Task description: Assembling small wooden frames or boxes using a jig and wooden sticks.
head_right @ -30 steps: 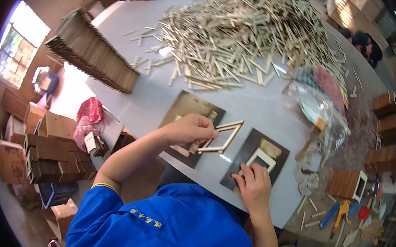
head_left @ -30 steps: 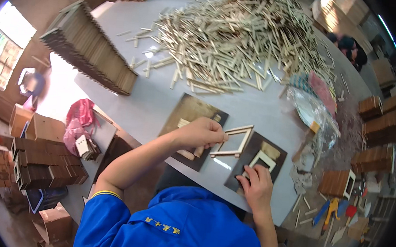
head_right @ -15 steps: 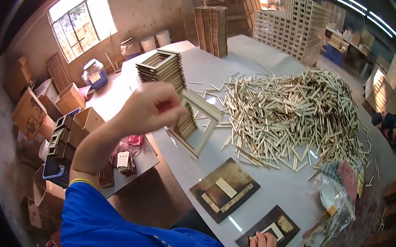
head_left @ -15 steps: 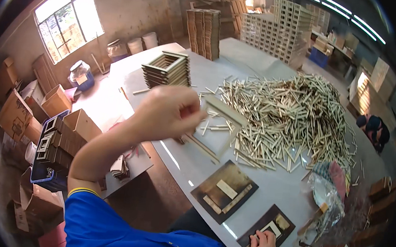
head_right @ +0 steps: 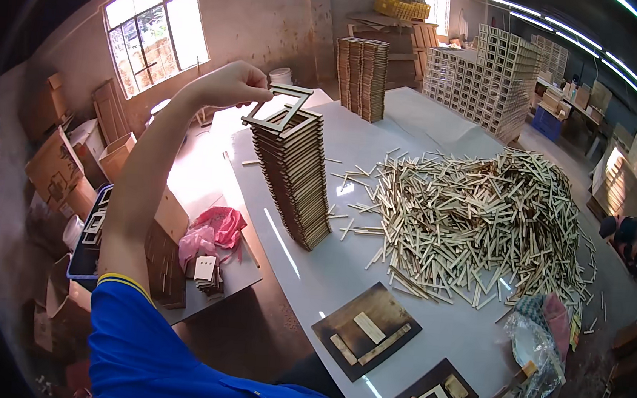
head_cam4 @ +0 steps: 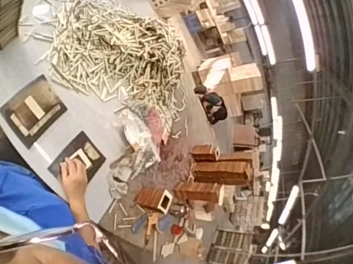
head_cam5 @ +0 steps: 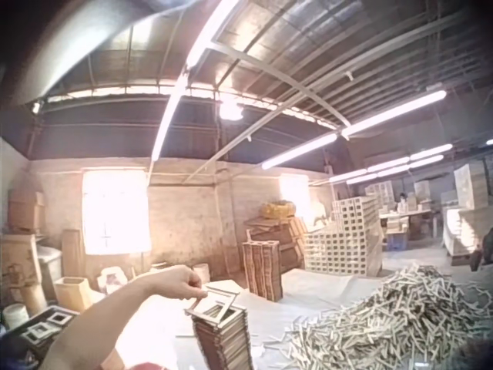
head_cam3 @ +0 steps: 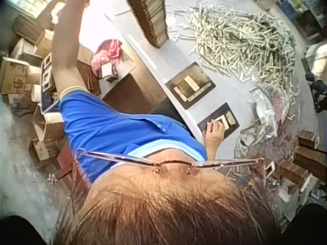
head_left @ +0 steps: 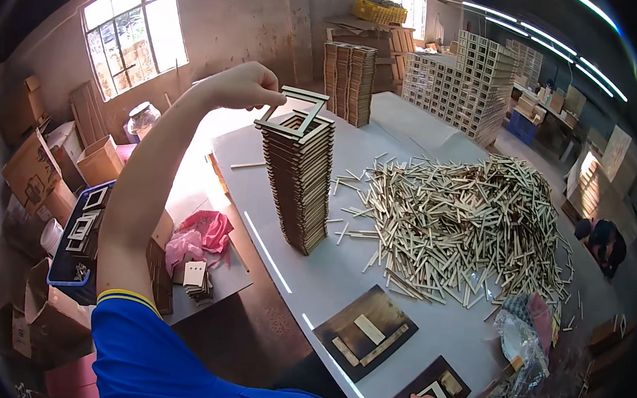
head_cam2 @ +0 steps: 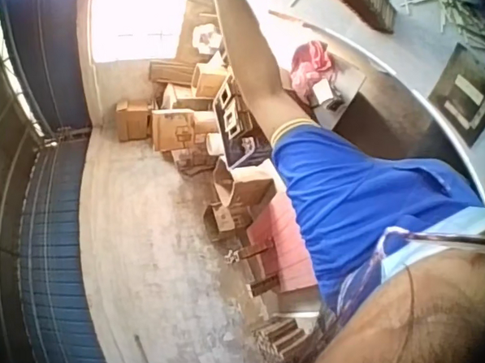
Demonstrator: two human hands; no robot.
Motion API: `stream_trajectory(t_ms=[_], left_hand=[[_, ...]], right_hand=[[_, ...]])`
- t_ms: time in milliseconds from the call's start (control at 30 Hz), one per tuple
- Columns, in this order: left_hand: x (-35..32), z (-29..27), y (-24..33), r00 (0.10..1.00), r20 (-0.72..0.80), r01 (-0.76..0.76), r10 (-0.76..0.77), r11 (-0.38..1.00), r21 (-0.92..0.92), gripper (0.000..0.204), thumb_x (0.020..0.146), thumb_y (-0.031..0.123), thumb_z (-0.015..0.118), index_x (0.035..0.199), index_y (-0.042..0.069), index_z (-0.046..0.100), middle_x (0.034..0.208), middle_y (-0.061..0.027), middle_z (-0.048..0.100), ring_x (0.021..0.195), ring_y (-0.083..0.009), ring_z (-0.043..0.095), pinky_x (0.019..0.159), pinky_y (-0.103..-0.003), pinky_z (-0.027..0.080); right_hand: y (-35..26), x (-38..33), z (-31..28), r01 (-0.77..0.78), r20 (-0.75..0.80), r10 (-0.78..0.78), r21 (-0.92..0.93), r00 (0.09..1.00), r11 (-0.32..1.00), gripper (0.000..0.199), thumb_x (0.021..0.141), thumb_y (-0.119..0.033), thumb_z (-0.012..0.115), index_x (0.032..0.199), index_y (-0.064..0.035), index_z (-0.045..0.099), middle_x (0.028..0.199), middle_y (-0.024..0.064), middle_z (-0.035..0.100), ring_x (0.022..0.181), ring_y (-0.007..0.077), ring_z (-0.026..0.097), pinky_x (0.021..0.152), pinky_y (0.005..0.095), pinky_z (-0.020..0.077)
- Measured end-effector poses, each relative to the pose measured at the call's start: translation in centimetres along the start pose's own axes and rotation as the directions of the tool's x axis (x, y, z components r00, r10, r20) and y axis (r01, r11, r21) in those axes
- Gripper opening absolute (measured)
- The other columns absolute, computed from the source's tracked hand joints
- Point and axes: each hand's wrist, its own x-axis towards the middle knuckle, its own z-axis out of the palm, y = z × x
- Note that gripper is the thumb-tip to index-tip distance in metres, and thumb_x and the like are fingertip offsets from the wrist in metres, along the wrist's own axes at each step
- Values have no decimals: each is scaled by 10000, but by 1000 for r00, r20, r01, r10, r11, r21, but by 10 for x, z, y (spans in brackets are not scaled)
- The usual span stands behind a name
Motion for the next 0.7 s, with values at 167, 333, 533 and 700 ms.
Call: stream_trajectory(t_ms=[167,333,533,700], left_hand=[[9,5,-2,996,77,51,-48,998,-32,187,934,185,724,792,65,708,678,9,627,597,-89,563,561,-217,437],[13,11,-2,991,120,65,-67,998,13,201,945,204,722,800,66,717,688,2,641,601,-90,572,574,-227,447],[3,16,9,998,-31,57,-53,988,144,262,946,288,746,875,36,737,755,-36,661,656,-130,598,622,-280,492],[-26,55,40,757,-537,-336,371,927,167,161,956,193,741,1055,67,727,865,-46,721,698,-153,605,658,-292,507]], right_hand=[[-3,2,-1,-4,1,4,-2,1000,1000,206,907,-108,772,1105,-54,754,1080,107,671,954,321,652,864,411,550],[1,-1,0,14,-14,-14,-2,1000,1000,205,904,-105,776,1099,-49,751,1075,108,672,952,321,652,862,409,549],[-8,6,-7,-9,8,9,-2,1000,1000,200,902,-102,777,1091,-43,749,1073,108,671,956,321,651,860,406,550],[-8,9,-12,14,22,-15,42,1000,999,179,927,-90,735,1099,-44,746,1064,111,692,939,324,661,857,407,550]])
